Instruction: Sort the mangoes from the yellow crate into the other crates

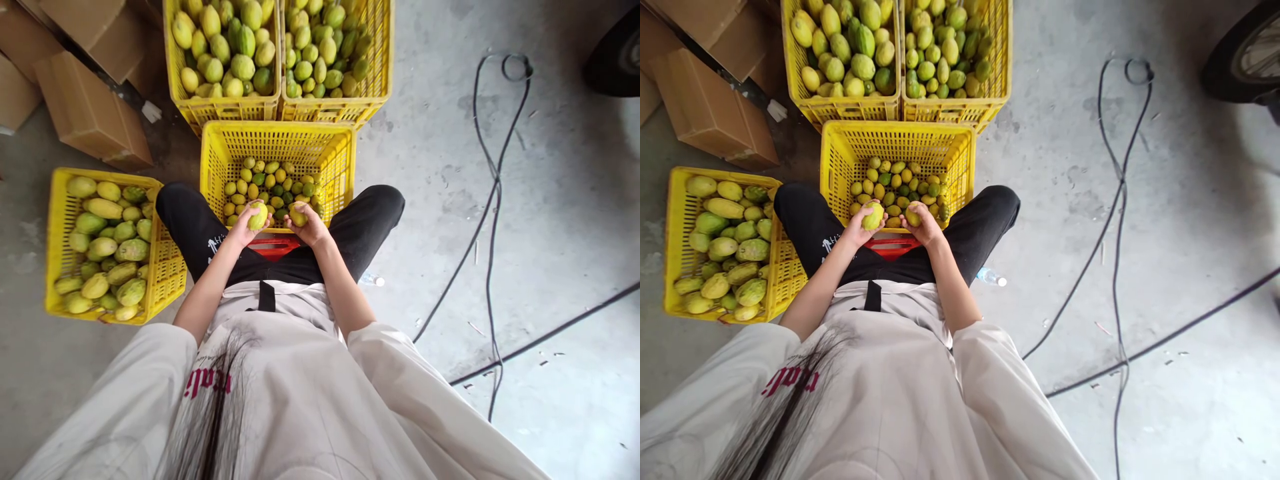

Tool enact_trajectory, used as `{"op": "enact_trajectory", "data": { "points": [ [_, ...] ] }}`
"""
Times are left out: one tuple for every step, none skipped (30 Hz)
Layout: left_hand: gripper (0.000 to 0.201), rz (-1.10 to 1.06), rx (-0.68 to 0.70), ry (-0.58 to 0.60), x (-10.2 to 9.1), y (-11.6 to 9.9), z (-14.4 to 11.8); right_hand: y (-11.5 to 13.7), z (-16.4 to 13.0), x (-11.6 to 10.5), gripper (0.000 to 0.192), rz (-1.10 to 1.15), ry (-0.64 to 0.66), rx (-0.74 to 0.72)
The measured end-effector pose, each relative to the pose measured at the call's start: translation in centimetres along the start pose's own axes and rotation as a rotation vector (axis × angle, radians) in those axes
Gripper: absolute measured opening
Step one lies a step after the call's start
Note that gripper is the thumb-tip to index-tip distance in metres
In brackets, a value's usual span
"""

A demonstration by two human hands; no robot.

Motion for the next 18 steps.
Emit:
{"op": "enact_trajectory", "data": {
  "points": [
    [0.021, 0.000, -0.003, -0.002, 0.07, 0.01, 0.00, -0.01, -0.01, 0.02, 0.035, -0.011, 0.006, -0.008],
    [0.023, -0.002, -0.006, -0.005, 0.12, 0.03, 0.03, -0.02, 0.02, 0.03, 0.037, -0.024, 0.015, -0.018],
    [0.025, -0.007, -0.008, -0.008, 0.15, 0.04, 0.09, -0.01, 0.07, 0.02, 0.039, -0.034, 0.024, -0.026],
    [0.025, -0.016, -0.007, -0.013, 0.16, 0.03, 0.16, 0.01, 0.14, -0.01, 0.039, -0.037, 0.030, -0.029],
    [0.023, -0.028, -0.006, -0.022, 0.16, 0.01, 0.24, 0.03, 0.21, -0.03, 0.037, -0.035, 0.033, -0.024],
    [0.021, -0.045, -0.007, -0.032, 0.16, -0.04, 0.32, 0.07, 0.27, -0.06, 0.034, -0.029, 0.034, -0.010],
    [0.019, -0.065, -0.010, -0.044, 0.15, -0.09, 0.39, 0.11, 0.32, -0.07, 0.029, -0.018, 0.034, 0.008],
    [0.021, -0.088, -0.016, -0.055, 0.14, -0.15, 0.45, 0.17, 0.34, -0.08, 0.024, -0.005, 0.033, 0.028],
    [0.024, -0.110, -0.023, -0.062, 0.15, -0.21, 0.50, 0.24, 0.34, -0.07, 0.020, 0.011, 0.031, 0.044],
    [0.028, -0.127, -0.030, -0.066, 0.16, -0.25, 0.53, 0.31, 0.33, -0.05, 0.019, 0.026, 0.027, 0.055],
    [0.030, -0.137, -0.034, -0.068, 0.19, -0.28, 0.55, 0.37, 0.31, -0.03, 0.019, 0.040, 0.021, 0.060],
    [0.030, -0.140, -0.033, -0.070, 0.23, -0.27, 0.56, 0.43, 0.28, -0.01, 0.018, 0.049, 0.013, 0.063],
    [0.029, -0.136, -0.030, -0.072, 0.27, -0.24, 0.55, 0.45, 0.26, 0.01, 0.016, 0.054, 0.005, 0.065],
    [0.027, -0.125, -0.025, -0.071, 0.32, -0.19, 0.54, 0.46, 0.24, 0.03, 0.016, 0.053, 0.002, 0.066],
    [0.025, -0.109, -0.020, -0.067, 0.36, -0.10, 0.52, 0.45, 0.23, 0.04, 0.016, 0.050, 0.002, 0.064],
    [0.023, -0.092, -0.018, -0.060, 0.39, -0.01, 0.50, 0.41, 0.24, 0.03, 0.016, 0.046, 0.003, 0.058],
    [0.020, -0.072, -0.019, -0.053, 0.41, 0.09, 0.48, 0.37, 0.25, 0.00, 0.015, 0.042, 0.001, 0.050],
    [0.018, -0.055, -0.022, -0.047, 0.41, 0.17, 0.47, 0.32, 0.28, -0.04, 0.014, 0.042, -0.004, 0.043]
  ]
}}
Point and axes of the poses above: each hand's wrist, its own z-axis towards the middle knuckle, its own x-axis out of the palm, y = z × x, the point moved 1 cm from there along z, towards the middle knuckle, and after that the axes turned 5 degrees about -y, right-handed, at the moved point
